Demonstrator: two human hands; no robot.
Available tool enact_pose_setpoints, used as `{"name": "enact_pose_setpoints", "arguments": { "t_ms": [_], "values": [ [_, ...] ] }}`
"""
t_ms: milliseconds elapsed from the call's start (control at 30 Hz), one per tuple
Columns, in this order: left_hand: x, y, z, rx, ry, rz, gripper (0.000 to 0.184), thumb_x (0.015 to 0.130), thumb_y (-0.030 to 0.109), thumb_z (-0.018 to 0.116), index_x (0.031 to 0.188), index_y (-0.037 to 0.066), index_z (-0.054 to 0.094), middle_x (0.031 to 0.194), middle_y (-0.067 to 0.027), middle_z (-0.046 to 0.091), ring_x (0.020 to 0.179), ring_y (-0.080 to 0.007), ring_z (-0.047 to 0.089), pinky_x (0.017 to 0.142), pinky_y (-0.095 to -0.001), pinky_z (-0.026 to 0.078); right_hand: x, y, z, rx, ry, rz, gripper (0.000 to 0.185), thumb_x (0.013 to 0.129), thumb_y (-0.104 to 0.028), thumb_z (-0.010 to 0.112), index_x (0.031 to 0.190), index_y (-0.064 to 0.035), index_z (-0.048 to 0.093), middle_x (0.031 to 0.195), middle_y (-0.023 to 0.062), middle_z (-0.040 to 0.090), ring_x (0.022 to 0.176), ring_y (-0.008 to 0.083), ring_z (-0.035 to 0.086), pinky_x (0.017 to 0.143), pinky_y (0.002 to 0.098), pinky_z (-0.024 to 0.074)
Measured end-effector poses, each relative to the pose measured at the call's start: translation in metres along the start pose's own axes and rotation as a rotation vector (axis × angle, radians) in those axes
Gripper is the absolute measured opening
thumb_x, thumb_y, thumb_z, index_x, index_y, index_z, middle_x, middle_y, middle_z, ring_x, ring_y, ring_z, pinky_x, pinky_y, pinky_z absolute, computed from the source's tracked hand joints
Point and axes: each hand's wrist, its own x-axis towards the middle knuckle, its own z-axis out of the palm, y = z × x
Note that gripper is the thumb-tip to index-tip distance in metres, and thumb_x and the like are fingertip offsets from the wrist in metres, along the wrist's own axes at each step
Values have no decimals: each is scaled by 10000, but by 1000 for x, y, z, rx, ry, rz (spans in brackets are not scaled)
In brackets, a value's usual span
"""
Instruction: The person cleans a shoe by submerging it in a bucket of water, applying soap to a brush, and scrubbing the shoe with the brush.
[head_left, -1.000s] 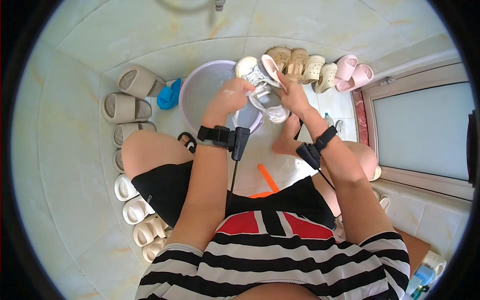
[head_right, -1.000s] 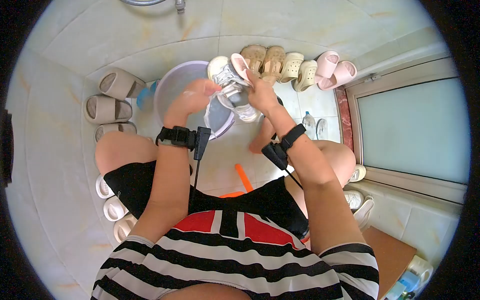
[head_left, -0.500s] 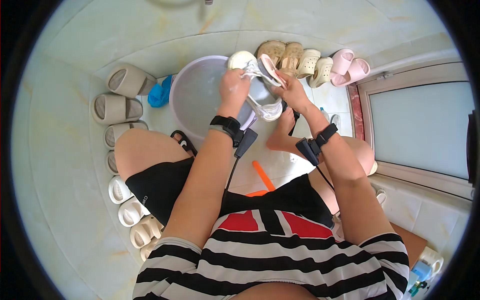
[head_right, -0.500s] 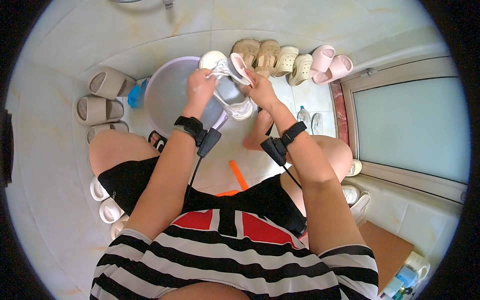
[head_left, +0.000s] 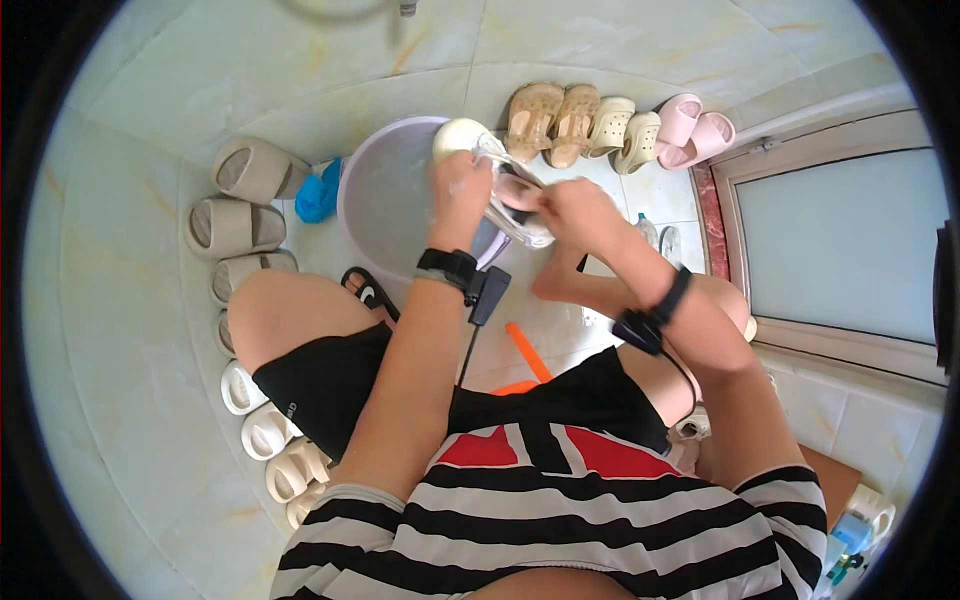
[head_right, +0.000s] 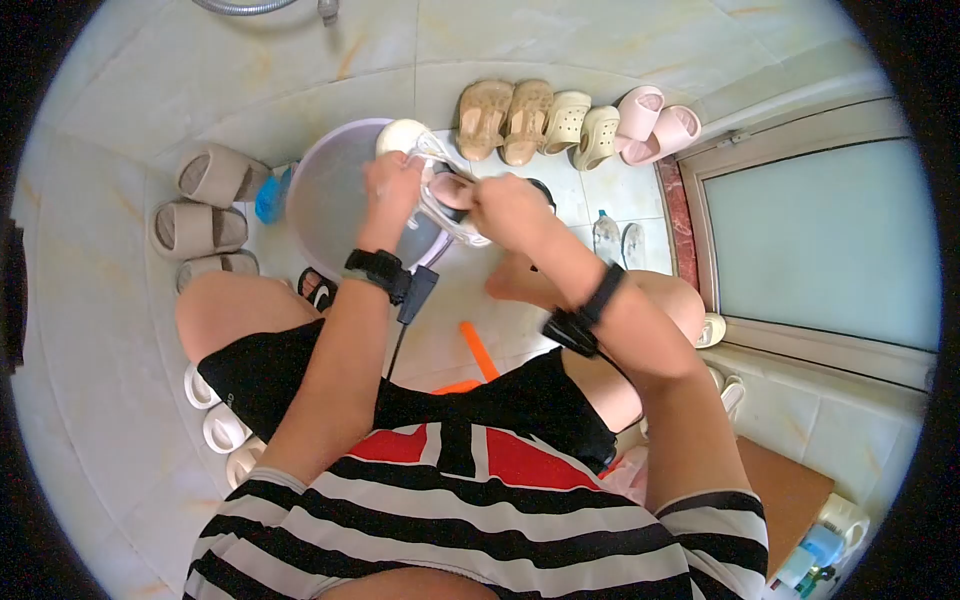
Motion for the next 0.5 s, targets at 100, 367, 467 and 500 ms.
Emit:
{"name": "enact_pose_setpoints", "arguments": {
  "t_ms": [100,367,467,500],
  "values": [
    [-7,8,4,11,18,107,298,765,222,624,862,-59,602,823,-273,610,765,-409,590,693,-428,468,64,0,51,96,191,-15,182,773,-181,563,752,-9,619,718,228,615,700,394,613,654,471,500],
    [-7,-48,-14,-994,256,-606,553,861,512,541,1146,38,526,1098,-83,598,972,-176,573,801,-324,443,65,20,65,804,262,118,145,762,-73,580,664,32,560,594,101,600,472,211,546,475,313,430],
    [-19,-51,-7,-963,89,-762,689,864,597,453,1246,25,455,1218,-109,541,1111,-205,513,909,-343,402,61,0,51,1301,99,358,117,789,-47,573,684,-6,543,575,37,547,408,112,479,349,274,347],
    [-22,-52,-3,-951,34,-811,734,865,625,424,1280,20,431,1258,-118,522,1157,-214,493,945,-350,389,63,-7,49,1549,58,428,105,791,-42,573,696,-24,534,572,31,530,380,101,447,311,262,314]
  ]
}}
